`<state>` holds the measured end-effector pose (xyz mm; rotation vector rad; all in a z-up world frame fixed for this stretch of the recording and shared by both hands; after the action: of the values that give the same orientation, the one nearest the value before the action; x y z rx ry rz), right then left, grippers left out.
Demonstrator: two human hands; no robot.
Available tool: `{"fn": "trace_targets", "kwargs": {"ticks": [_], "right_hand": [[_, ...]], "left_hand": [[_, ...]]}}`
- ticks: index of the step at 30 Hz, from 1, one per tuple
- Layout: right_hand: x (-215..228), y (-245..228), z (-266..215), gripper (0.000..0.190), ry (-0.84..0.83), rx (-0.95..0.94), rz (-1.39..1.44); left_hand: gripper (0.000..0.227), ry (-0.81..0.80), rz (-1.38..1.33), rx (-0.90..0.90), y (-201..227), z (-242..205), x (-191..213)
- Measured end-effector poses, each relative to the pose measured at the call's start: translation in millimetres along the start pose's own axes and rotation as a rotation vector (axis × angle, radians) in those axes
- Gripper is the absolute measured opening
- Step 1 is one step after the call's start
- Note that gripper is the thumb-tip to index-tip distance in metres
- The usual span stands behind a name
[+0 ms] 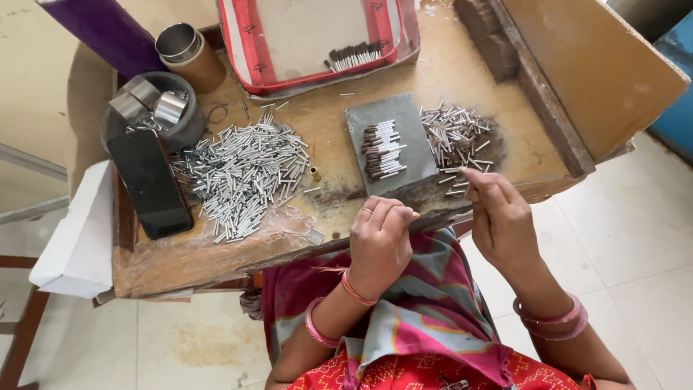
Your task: The person sits and repeatedly picks up small metal pins and cylindrical sleeves from a wooden table. They insert the pins into the sleeves by hand and place the assembled pieces onto a grey rectangular block. The process is repeated continuously throughout the video.
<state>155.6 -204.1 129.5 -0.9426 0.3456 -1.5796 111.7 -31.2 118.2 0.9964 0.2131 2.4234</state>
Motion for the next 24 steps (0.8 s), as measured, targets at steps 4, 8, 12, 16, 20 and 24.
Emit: {"fn": "trace_targets", "kwargs": {"ticks": [4, 8, 12, 16, 20, 24], "right_hand": [[-11, 16, -17, 0.041, -0.089, -0.135, 0.101], [-26, 12, -32, 0.040, -0.160, 0.030, 0.017], [-35, 25, -49, 0.039, -0.187, 0.013, 0.140], [-35, 17, -52, 0.036, -0.142, -0.027, 0.225], [-35, 10, -53, 0.041, -0.084, -0.012, 0.203], [-40, 19, -60, 0.044, -0.059, -0.189, 0.337]], "left_hand": [[0.013, -0.016, 0.037, 0.038, -4, 1, -9], [0.012, -0.038, -0.130, 0.193, -7, -2, -10], [0.005, -0.109, -0.803, 0.547, -21, -28, -39], [0.003, -0.126, -1.112, 0.644, -23, -39, -53], [0.006, -0.113, -1.167, 0.665, -19, -45, -56], [0.009, -0.122, -1.043, 0.600, -14, -47, -52]]}}
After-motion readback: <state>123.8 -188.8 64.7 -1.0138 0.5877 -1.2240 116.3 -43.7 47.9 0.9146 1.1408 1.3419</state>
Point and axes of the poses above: each hand's wrist, its own z-axis towards the middle knuckle, its own x-axis out of the back of the hand, y = z × x, the point moved 7 cm from there along z, towards the middle knuckle, and after that the axes turned 15 degrees about z, right-handed, at the moved point
